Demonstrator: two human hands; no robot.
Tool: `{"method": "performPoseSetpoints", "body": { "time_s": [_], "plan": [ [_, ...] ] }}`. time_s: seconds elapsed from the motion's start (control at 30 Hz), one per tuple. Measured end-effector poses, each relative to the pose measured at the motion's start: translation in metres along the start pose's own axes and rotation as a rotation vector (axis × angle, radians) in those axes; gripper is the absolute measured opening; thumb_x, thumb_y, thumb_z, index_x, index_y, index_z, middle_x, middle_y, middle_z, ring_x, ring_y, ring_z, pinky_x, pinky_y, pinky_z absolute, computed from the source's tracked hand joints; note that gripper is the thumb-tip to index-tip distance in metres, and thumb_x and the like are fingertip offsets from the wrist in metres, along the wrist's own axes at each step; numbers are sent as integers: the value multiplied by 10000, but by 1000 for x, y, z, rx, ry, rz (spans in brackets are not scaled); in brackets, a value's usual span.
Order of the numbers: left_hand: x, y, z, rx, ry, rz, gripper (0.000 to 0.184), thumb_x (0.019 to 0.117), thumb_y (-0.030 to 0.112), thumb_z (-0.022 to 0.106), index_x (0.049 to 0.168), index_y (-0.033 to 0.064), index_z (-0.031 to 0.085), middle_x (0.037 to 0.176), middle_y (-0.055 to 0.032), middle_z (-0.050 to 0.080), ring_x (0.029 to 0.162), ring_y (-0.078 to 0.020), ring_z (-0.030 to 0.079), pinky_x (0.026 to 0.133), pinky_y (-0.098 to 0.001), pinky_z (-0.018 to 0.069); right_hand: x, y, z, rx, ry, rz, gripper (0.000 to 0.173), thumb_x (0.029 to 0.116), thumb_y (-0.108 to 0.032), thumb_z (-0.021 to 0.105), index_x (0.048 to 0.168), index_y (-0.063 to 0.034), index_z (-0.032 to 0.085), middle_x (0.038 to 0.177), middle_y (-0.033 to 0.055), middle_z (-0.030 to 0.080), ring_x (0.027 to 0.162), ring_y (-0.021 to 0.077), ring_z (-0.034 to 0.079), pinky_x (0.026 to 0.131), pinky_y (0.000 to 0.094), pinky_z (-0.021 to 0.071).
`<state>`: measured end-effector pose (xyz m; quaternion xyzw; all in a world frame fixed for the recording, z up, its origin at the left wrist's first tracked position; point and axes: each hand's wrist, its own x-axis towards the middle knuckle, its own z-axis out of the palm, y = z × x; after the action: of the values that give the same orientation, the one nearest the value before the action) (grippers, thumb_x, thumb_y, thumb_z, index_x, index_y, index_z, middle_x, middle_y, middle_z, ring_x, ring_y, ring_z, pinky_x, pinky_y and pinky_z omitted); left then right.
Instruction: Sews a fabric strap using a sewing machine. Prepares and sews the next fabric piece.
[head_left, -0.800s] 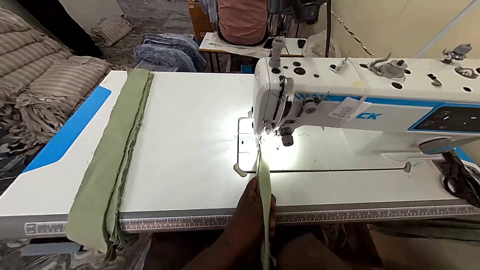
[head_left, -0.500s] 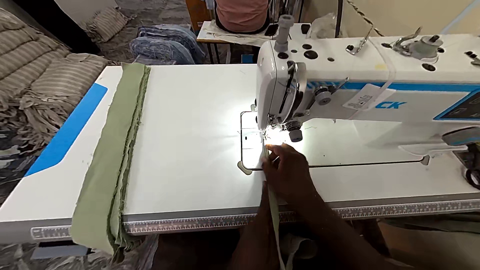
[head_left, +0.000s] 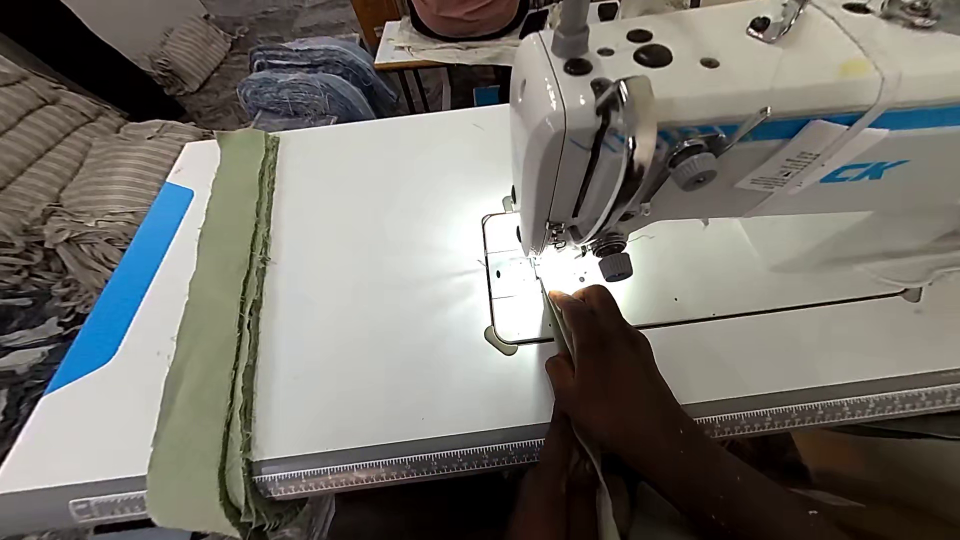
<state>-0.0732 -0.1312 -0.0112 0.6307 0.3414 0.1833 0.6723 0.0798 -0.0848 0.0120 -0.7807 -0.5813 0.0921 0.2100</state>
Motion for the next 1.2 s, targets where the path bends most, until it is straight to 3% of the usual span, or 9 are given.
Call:
{"method": "performPoseSetpoints", "body": {
  "time_s": [0.07,0.17,0.23,0.33,0.43,0.53,0.97,1.1,1.2],
  "plan": [
    [0,0,0,-49,19,-19,630,1044,1,434,1582,-113,127,1473,-189,505,865,-33,669,799,-249,592,0,2,0,6,5,-3,599,784,-138,770,1362,-59,634,1165,103,575,899,206,635,681,330,557],
    [0,0,-2,-40,-7,15,608,1061,9,424,1568,-153,132,1636,-270,271,1445,-129,442,1186,-264,380,-2,2,1,14,15,-7,591,787,-143,766,1360,-63,640,1146,93,579,908,203,628,689,322,553],
    [0,-1,-2,-23,6,24,598,1069,30,428,1563,-158,148,1619,-270,308,1441,-131,446,1186,-264,379,-1,3,1,33,14,-11,580,798,-147,754,1359,-56,638,1147,95,581,904,202,627,687,320,551],
    [-1,-5,1,-39,58,15,609,1046,20,440,1575,-113,168,1444,-165,545,983,-37,672,847,-241,589,-2,3,1,41,1,-30,559,825,-142,722,1368,-48,629,1151,91,581,913,190,623,701,314,552],
    [1,-8,-1,-69,32,52,593,1068,25,413,1576,-129,148,1612,-218,354,1381,-102,510,1144,-261,445,-1,4,1,40,4,-41,550,834,-141,717,1369,-47,629,1156,95,581,909,195,627,691,322,552],
    [2,-9,-1,-73,42,62,593,1069,34,420,1568,-147,156,1632,-251,298,1475,-149,404,1211,-284,364,0,2,2,35,16,-36,579,818,-135,726,1381,-51,622,1166,100,579,897,197,629,681,322,553],
    [3,-8,-2,-151,15,37,612,1076,34,436,1581,-125,128,1639,-226,296,1441,-133,450,1188,-276,402,1,2,3,23,38,-31,560,805,-123,732,1354,-59,644,1119,81,582,883,179,624,666,303,546],
    [3,-3,-1,-202,24,-70,646,1068,34,435,1613,-38,96,1551,-118,432,795,-19,636,701,-227,581,1,2,3,9,32,-34,558,815,-131,718,1363,-59,641,1136,81,582,895,182,623,681,304,545],
    [3,-4,-2,-261,-12,-62,686,1055,17,429,1617,-28,38,1496,-120,479,753,-52,631,659,-253,581,1,2,3,11,36,-34,540,816,-132,722,1345,-59,649,1132,82,583,879,178,625,673,301,546]
  ]
}}
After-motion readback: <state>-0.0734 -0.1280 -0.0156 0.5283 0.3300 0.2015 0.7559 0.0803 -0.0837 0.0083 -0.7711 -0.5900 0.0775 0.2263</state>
